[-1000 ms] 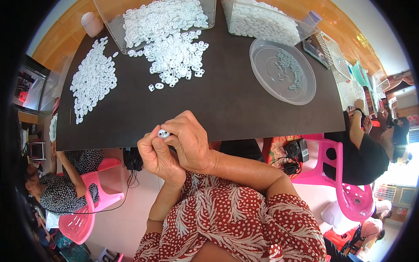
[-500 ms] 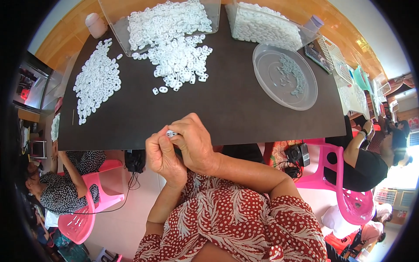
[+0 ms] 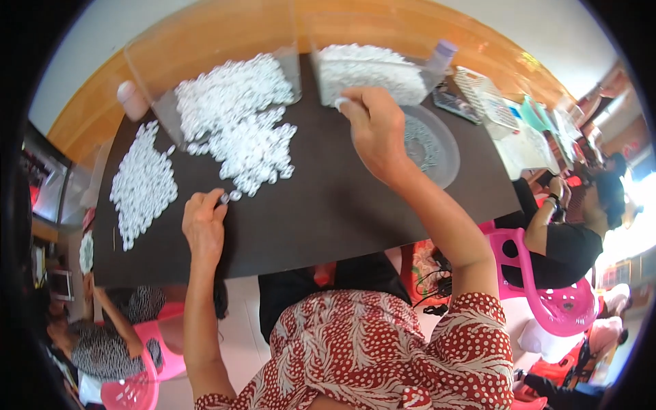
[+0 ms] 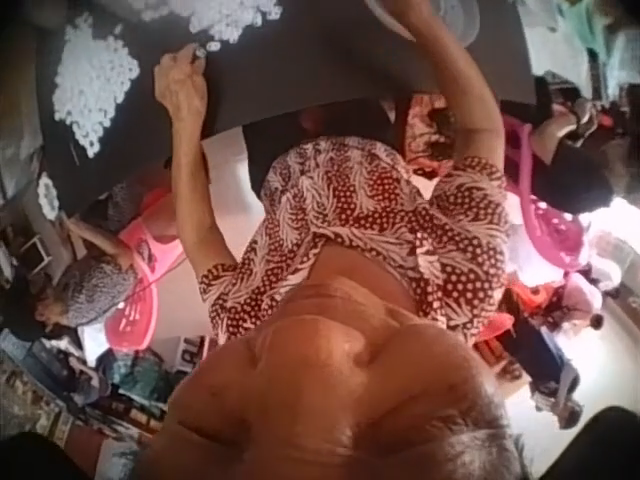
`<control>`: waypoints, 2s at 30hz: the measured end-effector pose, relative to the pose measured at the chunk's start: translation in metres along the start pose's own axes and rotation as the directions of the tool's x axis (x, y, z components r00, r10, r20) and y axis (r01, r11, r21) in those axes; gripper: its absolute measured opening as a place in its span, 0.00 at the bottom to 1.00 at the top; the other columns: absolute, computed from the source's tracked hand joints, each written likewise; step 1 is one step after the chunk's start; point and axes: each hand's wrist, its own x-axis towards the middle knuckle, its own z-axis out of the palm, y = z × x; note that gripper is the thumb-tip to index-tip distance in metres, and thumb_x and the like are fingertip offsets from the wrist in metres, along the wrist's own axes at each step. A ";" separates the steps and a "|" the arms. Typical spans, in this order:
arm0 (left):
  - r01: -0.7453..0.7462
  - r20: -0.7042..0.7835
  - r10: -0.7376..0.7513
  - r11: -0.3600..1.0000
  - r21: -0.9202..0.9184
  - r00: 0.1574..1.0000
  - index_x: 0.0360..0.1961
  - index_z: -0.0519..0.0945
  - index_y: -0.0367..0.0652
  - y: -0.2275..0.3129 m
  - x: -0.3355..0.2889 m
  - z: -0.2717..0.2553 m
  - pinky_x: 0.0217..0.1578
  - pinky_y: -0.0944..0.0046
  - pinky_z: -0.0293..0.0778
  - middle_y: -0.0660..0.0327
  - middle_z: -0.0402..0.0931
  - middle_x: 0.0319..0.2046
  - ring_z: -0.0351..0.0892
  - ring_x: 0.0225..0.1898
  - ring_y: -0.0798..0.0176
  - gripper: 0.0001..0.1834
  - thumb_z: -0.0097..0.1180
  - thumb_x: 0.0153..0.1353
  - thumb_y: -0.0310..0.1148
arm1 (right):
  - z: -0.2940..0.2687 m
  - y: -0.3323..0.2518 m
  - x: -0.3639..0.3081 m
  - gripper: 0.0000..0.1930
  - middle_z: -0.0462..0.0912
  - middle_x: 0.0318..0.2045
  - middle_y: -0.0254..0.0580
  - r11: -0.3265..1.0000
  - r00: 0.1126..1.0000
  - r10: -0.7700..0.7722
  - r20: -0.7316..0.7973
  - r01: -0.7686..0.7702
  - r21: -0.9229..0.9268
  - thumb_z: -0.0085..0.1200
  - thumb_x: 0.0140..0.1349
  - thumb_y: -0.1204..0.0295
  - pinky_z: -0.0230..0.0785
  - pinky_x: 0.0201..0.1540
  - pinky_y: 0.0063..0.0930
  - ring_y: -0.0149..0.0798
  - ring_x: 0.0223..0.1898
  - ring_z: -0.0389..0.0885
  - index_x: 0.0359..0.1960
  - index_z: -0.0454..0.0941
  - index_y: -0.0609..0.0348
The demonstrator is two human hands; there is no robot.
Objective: Assembling small white plastic components by manually inserting tiny gray pins into them.
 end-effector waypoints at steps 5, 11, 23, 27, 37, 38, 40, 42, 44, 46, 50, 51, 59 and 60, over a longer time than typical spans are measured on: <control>-0.044 0.043 0.044 0.999 -0.007 0.998 0.33 0.80 0.41 -0.005 0.004 0.000 0.34 0.60 0.68 0.57 0.71 0.28 0.72 0.33 0.54 0.13 0.61 0.43 0.18 | -0.019 0.051 0.076 0.09 0.81 0.25 0.48 0.996 0.992 0.052 -0.112 -0.060 -0.071 0.55 0.51 0.74 0.69 0.35 0.30 0.41 0.29 0.80 0.33 0.79 0.65; -0.130 0.020 0.130 0.990 0.047 0.991 0.29 0.78 0.42 0.000 0.009 0.008 0.31 0.57 0.69 0.57 0.70 0.27 0.71 0.32 0.54 0.05 0.55 0.49 0.22 | -0.012 0.107 0.137 0.10 0.82 0.29 0.51 0.907 0.989 -0.130 -0.066 0.092 -0.411 0.55 0.49 0.70 0.71 0.41 0.39 0.51 0.32 0.80 0.32 0.81 0.60; 0.287 0.120 -0.260 0.853 -0.436 0.958 0.35 0.77 0.36 0.006 -0.021 -0.016 0.26 0.73 0.66 0.65 0.73 0.25 0.68 0.23 0.73 0.05 0.50 0.63 0.27 | -0.049 0.099 0.024 0.06 0.79 0.23 0.47 0.790 0.877 -0.100 0.470 0.357 -0.497 0.55 0.49 0.71 0.67 0.35 0.43 0.52 0.32 0.77 0.28 0.81 0.56; 0.466 0.260 -0.409 0.564 -0.682 0.875 0.36 0.79 0.38 0.036 -0.030 -0.020 0.25 0.79 0.62 0.67 0.74 0.25 0.67 0.24 0.78 0.06 0.52 0.63 0.29 | -0.071 0.134 -0.003 0.05 0.80 0.24 0.49 0.800 0.847 0.142 0.512 0.206 -0.563 0.51 0.45 0.74 0.68 0.33 0.47 0.55 0.33 0.76 0.23 0.79 0.57; 0.493 0.366 -0.360 0.378 -0.784 0.858 0.35 0.79 0.36 0.080 -0.050 -0.011 0.27 0.78 0.67 0.66 0.76 0.25 0.72 0.25 0.76 0.07 0.54 0.62 0.30 | -0.056 0.144 -0.012 0.05 0.81 0.24 0.50 0.841 0.885 0.145 0.443 0.125 -0.526 0.52 0.48 0.74 0.69 0.38 0.45 0.56 0.34 0.76 0.25 0.81 0.55; 0.494 0.366 -0.362 0.378 -0.783 0.857 0.35 0.79 0.36 0.082 -0.051 -0.011 0.27 0.78 0.67 0.66 0.76 0.25 0.72 0.25 0.76 0.07 0.54 0.62 0.30 | -0.055 0.144 -0.012 0.06 0.81 0.25 0.50 0.848 0.878 0.154 0.453 0.118 -0.516 0.52 0.47 0.74 0.68 0.39 0.44 0.56 0.34 0.76 0.25 0.81 0.55; 0.506 0.395 -0.343 0.354 -0.786 0.853 0.35 0.79 0.36 0.087 -0.052 -0.010 0.27 0.77 0.68 0.65 0.76 0.25 0.73 0.25 0.76 0.07 0.54 0.62 0.30 | -0.052 0.141 -0.015 0.05 0.81 0.25 0.47 0.848 0.865 0.148 0.480 0.139 -0.512 0.53 0.47 0.74 0.67 0.40 0.42 0.53 0.34 0.76 0.25 0.81 0.55; 0.513 0.405 -0.342 0.333 -0.791 0.848 0.35 0.79 0.36 0.091 -0.055 -0.006 0.27 0.77 0.69 0.64 0.76 0.25 0.74 0.26 0.75 0.08 0.54 0.62 0.30 | -0.048 0.140 -0.017 0.04 0.81 0.26 0.43 0.847 0.851 0.143 0.506 0.159 -0.507 0.55 0.48 0.73 0.67 0.42 0.40 0.50 0.35 0.76 0.25 0.81 0.56; 0.530 0.442 -0.316 0.293 -0.796 0.839 0.35 0.79 0.35 0.093 -0.059 -0.003 0.27 0.76 0.69 0.64 0.77 0.26 0.74 0.25 0.74 0.08 0.54 0.62 0.30 | -0.043 0.146 -0.020 0.04 0.80 0.25 0.44 0.825 0.861 0.109 0.496 0.199 -0.528 0.54 0.47 0.73 0.66 0.41 0.41 0.51 0.35 0.75 0.24 0.79 0.57; 0.530 0.448 -0.310 0.280 -0.800 0.839 0.35 0.79 0.35 0.095 -0.060 -0.001 0.27 0.76 0.69 0.63 0.77 0.26 0.74 0.25 0.74 0.08 0.55 0.62 0.31 | -0.040 0.150 -0.019 0.03 0.79 0.25 0.47 0.835 0.852 0.123 0.508 0.189 -0.518 0.53 0.47 0.73 0.67 0.40 0.44 0.54 0.36 0.75 0.23 0.78 0.57; 0.523 0.443 -0.308 0.269 -0.809 0.842 0.35 0.79 0.35 0.093 -0.063 0.001 0.27 0.76 0.69 0.63 0.77 0.26 0.75 0.25 0.73 0.08 0.56 0.61 0.31 | -0.036 0.140 -0.014 0.03 0.79 0.25 0.50 0.826 0.841 0.158 0.518 0.175 -0.536 0.51 0.48 0.74 0.67 0.39 0.48 0.57 0.36 0.74 0.22 0.77 0.58; 0.525 0.444 -0.308 0.270 -0.807 0.841 0.35 0.79 0.35 0.093 -0.063 0.002 0.27 0.76 0.69 0.63 0.77 0.26 0.75 0.25 0.73 0.08 0.56 0.61 0.31 | -0.035 0.141 -0.015 0.03 0.79 0.25 0.50 0.826 0.841 0.157 0.518 0.176 -0.536 0.51 0.48 0.74 0.67 0.39 0.48 0.57 0.36 0.74 0.22 0.77 0.58; 0.520 0.436 -0.322 0.253 -0.816 0.840 0.35 0.79 0.35 0.092 -0.064 0.003 0.26 0.76 0.69 0.64 0.77 0.25 0.75 0.25 0.74 0.08 0.56 0.61 0.31 | -0.044 0.125 -0.013 0.04 0.79 0.25 0.47 0.930 0.836 0.098 0.540 0.116 -0.349 0.52 0.50 0.72 0.67 0.41 0.45 0.54 0.37 0.75 0.25 0.78 0.55; 0.520 0.433 -0.325 0.258 -0.814 0.841 0.35 0.79 0.35 0.092 -0.064 0.003 0.26 0.76 0.69 0.64 0.77 0.25 0.75 0.25 0.74 0.08 0.56 0.61 0.31 | -0.043 0.124 -0.014 0.04 0.79 0.25 0.47 0.929 0.836 0.099 0.539 0.116 -0.350 0.52 0.50 0.72 0.67 0.41 0.45 0.54 0.37 0.75 0.25 0.78 0.55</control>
